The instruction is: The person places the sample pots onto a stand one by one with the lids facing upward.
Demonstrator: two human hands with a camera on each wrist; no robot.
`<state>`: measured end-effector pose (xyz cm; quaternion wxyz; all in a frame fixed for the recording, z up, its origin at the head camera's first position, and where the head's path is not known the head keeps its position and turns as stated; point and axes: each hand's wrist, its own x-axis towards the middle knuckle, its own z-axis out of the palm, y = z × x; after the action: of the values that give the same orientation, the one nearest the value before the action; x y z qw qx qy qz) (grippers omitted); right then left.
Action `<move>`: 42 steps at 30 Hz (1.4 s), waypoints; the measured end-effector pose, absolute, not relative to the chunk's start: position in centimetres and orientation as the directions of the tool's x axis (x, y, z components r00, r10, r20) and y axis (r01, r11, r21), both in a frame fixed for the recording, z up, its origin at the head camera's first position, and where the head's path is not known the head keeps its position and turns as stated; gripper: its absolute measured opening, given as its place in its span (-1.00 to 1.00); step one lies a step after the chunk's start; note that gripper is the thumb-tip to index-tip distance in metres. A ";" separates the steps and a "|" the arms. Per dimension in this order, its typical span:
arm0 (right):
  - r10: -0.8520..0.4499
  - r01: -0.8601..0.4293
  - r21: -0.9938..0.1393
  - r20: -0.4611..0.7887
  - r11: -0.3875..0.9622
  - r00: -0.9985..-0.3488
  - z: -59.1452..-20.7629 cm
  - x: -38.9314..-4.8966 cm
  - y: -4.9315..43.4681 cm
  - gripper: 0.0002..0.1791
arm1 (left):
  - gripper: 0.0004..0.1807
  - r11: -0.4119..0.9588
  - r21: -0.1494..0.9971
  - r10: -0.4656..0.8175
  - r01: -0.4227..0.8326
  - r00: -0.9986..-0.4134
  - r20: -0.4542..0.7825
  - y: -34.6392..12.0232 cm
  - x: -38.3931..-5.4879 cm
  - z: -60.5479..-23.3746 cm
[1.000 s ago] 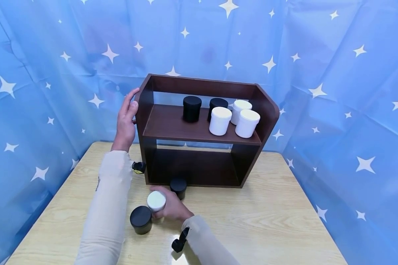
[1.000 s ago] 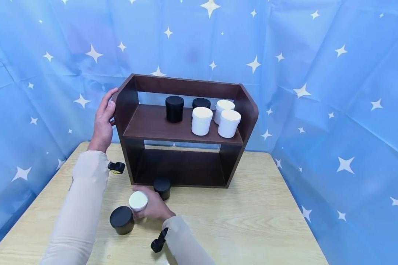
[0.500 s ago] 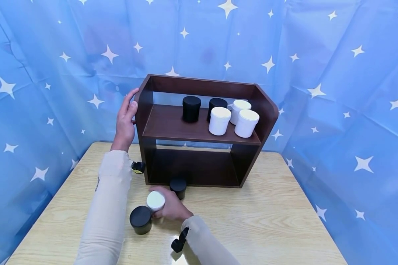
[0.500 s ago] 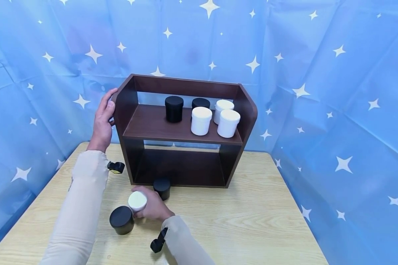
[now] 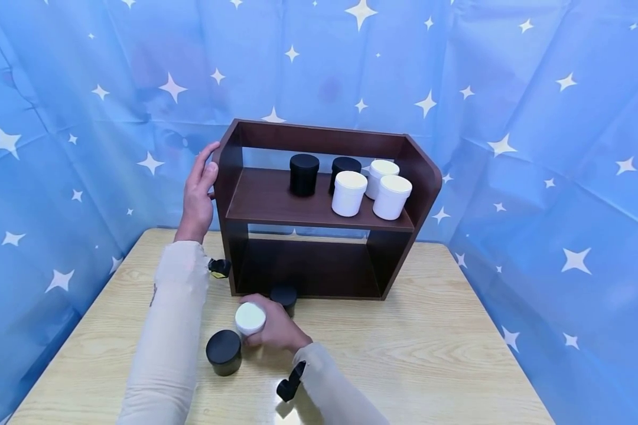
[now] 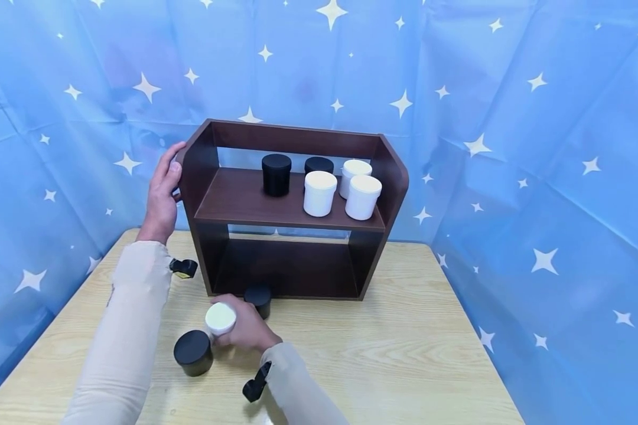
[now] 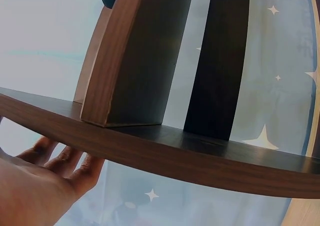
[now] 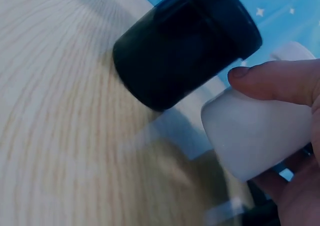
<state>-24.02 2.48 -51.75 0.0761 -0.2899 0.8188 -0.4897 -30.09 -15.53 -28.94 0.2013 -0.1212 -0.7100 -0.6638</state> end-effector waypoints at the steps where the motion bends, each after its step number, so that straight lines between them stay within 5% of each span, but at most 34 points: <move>1: -0.545 -0.389 -0.852 0.152 0.351 -0.825 -51.6 -24.0 2.5 -0.08 | -0.48 0.089 0.893 -0.095 0.441 -0.889 0.448 -15.5 -30.1 -28.9; 14: -0.503 -0.352 -0.862 0.135 0.366 -0.854 -50.1 -23.5 2.9 -0.09 | -0.47 0.086 0.900 -0.096 0.428 -0.895 0.435 -15.4 -29.6 -29.0; 42: -0.594 -0.438 -0.843 0.186 0.312 -0.783 -41.4 -24.0 6.6 -0.14 | -0.48 0.088 0.892 -0.087 0.443 -0.889 0.449 -15.6 -29.9 -28.7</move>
<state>-24.05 6.63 -41.41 0.0794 -0.3198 0.8061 -0.4915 -29.87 -15.59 -28.68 0.1995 -0.1252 -0.7100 -0.6636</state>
